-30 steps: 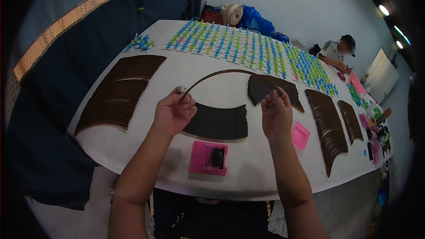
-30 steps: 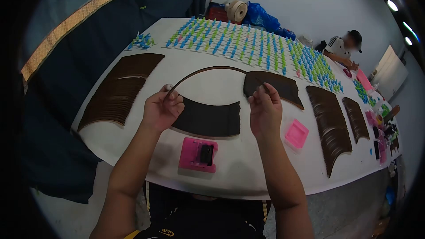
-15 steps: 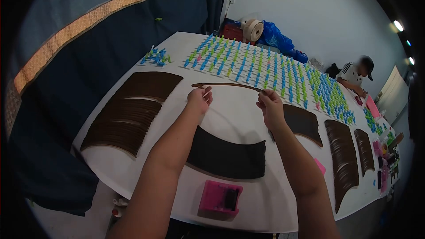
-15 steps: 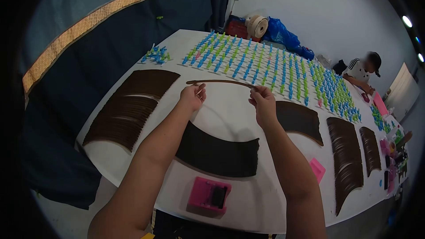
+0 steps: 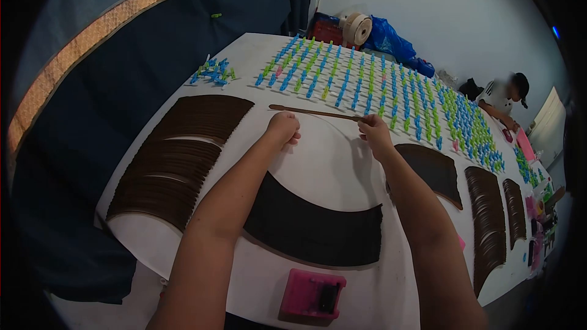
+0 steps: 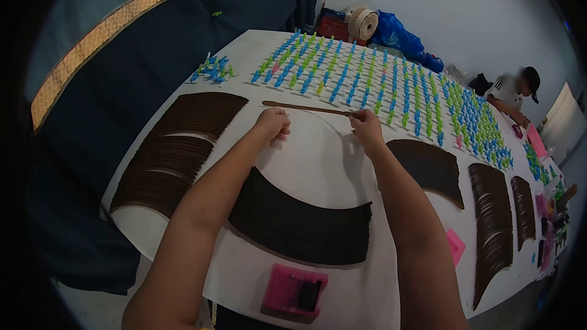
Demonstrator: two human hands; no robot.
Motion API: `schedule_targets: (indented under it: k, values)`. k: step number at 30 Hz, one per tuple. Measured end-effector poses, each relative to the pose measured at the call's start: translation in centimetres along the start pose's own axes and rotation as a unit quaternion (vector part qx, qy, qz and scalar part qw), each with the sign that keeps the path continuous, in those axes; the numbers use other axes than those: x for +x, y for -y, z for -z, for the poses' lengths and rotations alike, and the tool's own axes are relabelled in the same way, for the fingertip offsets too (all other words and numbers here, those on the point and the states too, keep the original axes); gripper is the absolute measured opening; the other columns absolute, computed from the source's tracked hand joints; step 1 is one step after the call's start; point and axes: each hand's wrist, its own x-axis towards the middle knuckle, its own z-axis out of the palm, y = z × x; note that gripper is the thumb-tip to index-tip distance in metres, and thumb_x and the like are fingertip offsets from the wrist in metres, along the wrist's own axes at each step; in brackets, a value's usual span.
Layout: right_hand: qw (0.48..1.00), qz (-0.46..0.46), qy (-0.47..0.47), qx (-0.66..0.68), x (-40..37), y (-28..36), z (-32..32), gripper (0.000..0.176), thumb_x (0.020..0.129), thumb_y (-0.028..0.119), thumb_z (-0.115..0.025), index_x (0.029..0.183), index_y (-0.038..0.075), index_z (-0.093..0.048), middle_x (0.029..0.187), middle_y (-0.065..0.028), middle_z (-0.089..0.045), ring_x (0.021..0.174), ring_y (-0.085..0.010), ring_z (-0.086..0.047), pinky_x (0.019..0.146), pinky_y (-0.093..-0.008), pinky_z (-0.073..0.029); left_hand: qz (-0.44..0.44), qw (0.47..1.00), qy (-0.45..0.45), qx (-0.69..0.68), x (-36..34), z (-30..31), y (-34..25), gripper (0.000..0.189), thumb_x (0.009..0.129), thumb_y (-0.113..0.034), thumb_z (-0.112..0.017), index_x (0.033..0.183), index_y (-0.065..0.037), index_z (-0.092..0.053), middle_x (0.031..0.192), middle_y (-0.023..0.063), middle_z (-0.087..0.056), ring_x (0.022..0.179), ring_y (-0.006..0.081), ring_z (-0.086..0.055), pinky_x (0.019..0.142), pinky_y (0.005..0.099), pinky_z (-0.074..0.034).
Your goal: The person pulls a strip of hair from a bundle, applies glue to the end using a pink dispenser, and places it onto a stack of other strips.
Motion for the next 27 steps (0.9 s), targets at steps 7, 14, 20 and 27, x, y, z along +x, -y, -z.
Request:
schedule_targets:
  k: [7,14,20,27]
  values:
    - [0.930,0.082,-0.032,-0.356,1.0,-0.8,0.4,0.022,0.091,0.017,-0.076,0.107,0.002,-0.077,0.116,-0.0202,-0.074,0.107,-0.0337,-0.072,0.090,-0.0417,-0.057,-0.230,0.919,-0.061,0.314,-0.3,1.9,3.0,0.023,0.086,-0.009,-0.067,0.107,-0.001,-0.071,0.105,0.0193,-0.073,0.101,0.0374,-0.071,0.091,0.0432,-0.056]
    - [0.897,0.101,-0.058,-0.427,2.0,-1.7,-0.1,0.020,0.087,0.017,-0.073,0.102,0.005,-0.079,0.119,-0.0241,-0.069,0.116,-0.0417,-0.065,0.104,-0.0470,-0.053,-0.234,0.929,-0.074,0.276,-2.2,1.8,3.5,0.031,0.084,-0.008,-0.070,0.115,0.000,-0.072,0.116,0.0184,-0.073,0.107,0.0348,-0.071,0.094,0.0412,-0.056]
    - [0.897,0.071,-0.067,-0.431,1.4,-1.2,-0.2,0.031,0.085,0.017,-0.077,0.115,0.006,-0.076,0.128,-0.0252,-0.064,0.122,-0.0423,-0.062,0.107,-0.0467,-0.051,-0.240,0.924,-0.080,0.285,-2.6,1.5,3.4,0.039,0.083,-0.007,-0.072,0.122,0.000,-0.071,0.114,0.0173,-0.073,0.109,0.0342,-0.071,0.099,0.0409,-0.056]
    - [0.912,0.197,-0.033,-0.359,-8.0,3.0,1.4,0.033,0.088,0.014,-0.081,0.117,0.004,-0.070,0.121,-0.0194,-0.063,0.113,-0.0344,-0.065,0.098,-0.0437,-0.055,-0.263,0.900,-0.072,0.342,-2.3,1.5,3.5,0.041,0.081,-0.008,-0.073,0.121,0.000,-0.070,0.121,0.0198,-0.069,0.112,0.0371,-0.069,0.099,0.0423,-0.056]
